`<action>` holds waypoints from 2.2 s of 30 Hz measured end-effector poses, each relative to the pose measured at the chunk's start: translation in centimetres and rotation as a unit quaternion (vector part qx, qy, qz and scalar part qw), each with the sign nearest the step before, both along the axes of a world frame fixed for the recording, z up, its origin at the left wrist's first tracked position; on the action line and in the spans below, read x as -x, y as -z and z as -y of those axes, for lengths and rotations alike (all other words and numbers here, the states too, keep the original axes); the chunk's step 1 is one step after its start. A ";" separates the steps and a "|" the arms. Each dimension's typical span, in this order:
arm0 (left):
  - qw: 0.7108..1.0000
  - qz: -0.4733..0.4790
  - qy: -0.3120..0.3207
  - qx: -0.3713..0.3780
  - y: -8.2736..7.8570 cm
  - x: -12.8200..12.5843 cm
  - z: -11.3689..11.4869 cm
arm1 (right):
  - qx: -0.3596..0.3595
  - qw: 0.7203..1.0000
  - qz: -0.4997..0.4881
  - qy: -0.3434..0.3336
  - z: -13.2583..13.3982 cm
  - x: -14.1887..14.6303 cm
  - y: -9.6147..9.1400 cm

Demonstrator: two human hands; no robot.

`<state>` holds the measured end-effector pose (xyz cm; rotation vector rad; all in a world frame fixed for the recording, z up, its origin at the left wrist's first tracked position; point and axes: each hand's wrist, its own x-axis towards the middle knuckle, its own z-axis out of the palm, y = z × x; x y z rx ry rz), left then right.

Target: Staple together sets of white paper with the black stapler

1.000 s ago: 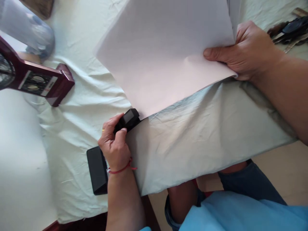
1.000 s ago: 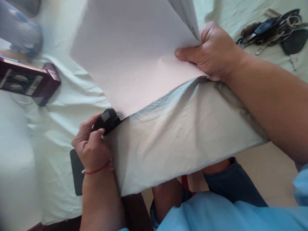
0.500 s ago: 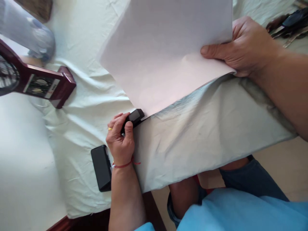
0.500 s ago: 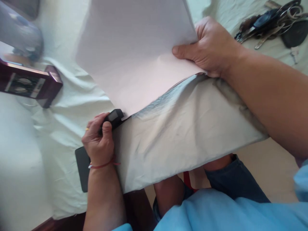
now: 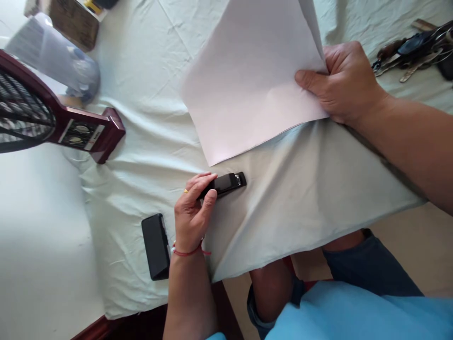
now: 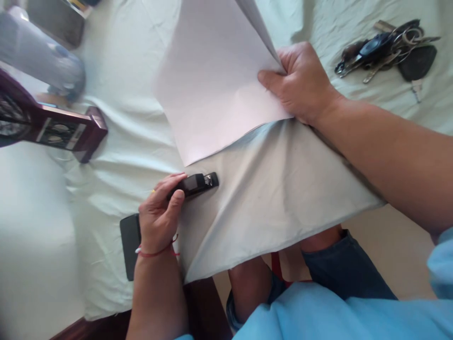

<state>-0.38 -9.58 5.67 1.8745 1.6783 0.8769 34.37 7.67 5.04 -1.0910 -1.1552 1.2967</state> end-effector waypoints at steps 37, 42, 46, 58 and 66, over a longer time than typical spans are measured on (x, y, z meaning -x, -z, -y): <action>0.952 0.278 -0.111 -0.056 4.1 0.7 -9.4 | -0.135 0.985 0.093 -0.049 0.5 -0.4 -0.5; 0.930 0.357 -0.060 -0.059 4.3 0.9 -9.6 | -0.156 0.983 0.081 -0.045 0.7 -0.3 -0.3; 0.944 0.322 -0.050 -0.054 4.5 1.4 -9.5 | -0.154 0.983 0.099 -0.033 0.6 -0.5 0.1; 0.934 0.337 -0.090 -0.078 4.8 1.4 -9.4 | -0.165 0.980 0.104 -0.045 0.6 -0.5 0.1; 0.954 0.290 -0.049 -0.052 4.8 1.8 -9.4 | -0.170 0.977 0.124 -0.039 0.6 -0.4 0.1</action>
